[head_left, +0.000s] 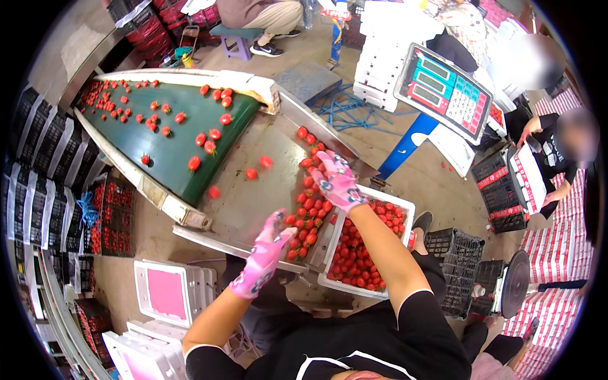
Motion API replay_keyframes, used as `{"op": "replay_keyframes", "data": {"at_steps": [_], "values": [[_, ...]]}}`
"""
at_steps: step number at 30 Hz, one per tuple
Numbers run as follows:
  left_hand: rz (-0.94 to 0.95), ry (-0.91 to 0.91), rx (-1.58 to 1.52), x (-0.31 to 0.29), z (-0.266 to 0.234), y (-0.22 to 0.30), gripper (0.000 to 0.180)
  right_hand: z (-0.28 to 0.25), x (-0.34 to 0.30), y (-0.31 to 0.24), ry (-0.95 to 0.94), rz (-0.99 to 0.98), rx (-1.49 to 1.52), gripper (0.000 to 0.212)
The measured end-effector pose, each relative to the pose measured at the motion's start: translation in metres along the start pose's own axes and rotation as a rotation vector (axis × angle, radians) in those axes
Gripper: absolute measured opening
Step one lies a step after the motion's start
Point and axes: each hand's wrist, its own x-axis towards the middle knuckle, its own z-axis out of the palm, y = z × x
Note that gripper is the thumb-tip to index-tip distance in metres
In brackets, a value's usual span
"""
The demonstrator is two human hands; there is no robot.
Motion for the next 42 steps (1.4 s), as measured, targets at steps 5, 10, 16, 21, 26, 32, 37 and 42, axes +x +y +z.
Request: {"op": "replay_keyframes", "data": {"at_steps": [5, 10, 16, 21, 26, 32, 37, 42], "values": [[-0.518, -0.214, -0.377, 0.053, -0.004, -0.054, 0.049, 0.025, 0.026, 0.004, -0.139, 0.067, -0.393, 0.063], [-0.522, -0.226, -0.595, 0.086, 0.011, -0.069, 0.045, 0.013, 0.035, -0.005, -0.276, 0.22, -0.285, 0.065], [-0.219, -0.364, -0.202, 0.149, 0.026, -0.089, 0.052, 0.004, 0.041, 0.002, -0.276, 0.27, -0.127, 0.066], [-0.19, -0.363, -0.624, 0.2, 0.026, -0.067, 0.049, 0.0, 0.047, -0.002, -0.332, 0.345, 0.054, 0.06], [0.061, -0.497, -0.531, 0.206, 0.026, -0.059, 0.046, -0.021, 0.038, -0.025, -0.396, 0.339, 0.31, 0.058], [-0.368, -0.124, -1.005, 0.154, 0.025, -0.021, 0.047, 0.005, 0.005, -0.061, -0.2, 0.334, 0.538, 0.036], [-0.041, -0.014, -0.662, 0.12, 0.058, -0.014, 0.031, 0.01, -0.03, -0.064, 0.09, 0.368, 0.745, 0.034], [-0.025, -0.062, -0.471, 0.114, 0.106, -0.038, 0.036, -0.03, -0.063, -0.029, 0.388, 0.263, 0.794, 0.033]]}}
